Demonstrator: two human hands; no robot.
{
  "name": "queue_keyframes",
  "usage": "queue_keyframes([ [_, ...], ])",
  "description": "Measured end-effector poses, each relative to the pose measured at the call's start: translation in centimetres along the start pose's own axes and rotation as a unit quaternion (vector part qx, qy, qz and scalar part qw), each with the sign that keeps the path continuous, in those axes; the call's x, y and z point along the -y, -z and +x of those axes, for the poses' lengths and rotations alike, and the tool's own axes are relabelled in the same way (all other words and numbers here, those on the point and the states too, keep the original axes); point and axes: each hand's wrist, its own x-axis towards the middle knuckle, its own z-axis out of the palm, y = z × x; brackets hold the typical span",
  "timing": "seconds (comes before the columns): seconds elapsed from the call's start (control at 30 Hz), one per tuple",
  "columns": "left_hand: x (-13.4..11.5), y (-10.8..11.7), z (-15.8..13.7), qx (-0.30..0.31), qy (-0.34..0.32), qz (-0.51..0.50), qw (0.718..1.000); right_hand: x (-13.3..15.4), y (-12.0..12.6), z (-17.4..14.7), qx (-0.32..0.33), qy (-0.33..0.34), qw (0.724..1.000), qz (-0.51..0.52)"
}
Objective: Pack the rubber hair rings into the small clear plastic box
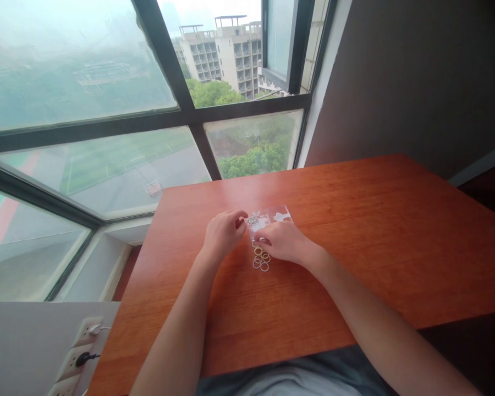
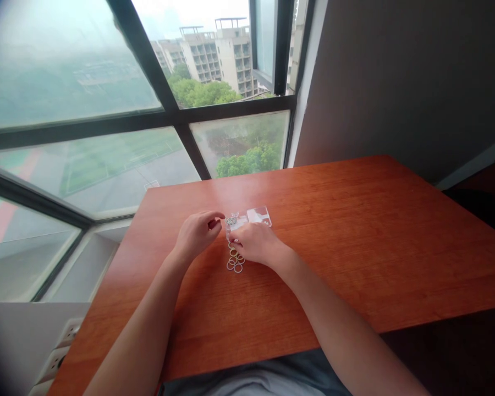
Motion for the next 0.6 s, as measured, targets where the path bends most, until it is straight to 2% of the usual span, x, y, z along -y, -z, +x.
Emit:
queue_keyframes([
  [0.33,1.1,1.1,-0.2,-0.011,0.016,0.007,1.0,1.2,-0.3,0.0,0.038,0.019,0.996,-0.082],
  [0.6,1.1,1.2,-0.2,-0.003,0.019,-0.003,1.0,1.7,-0.4,-0.1,0.046,0.011,0.996,-0.072],
])
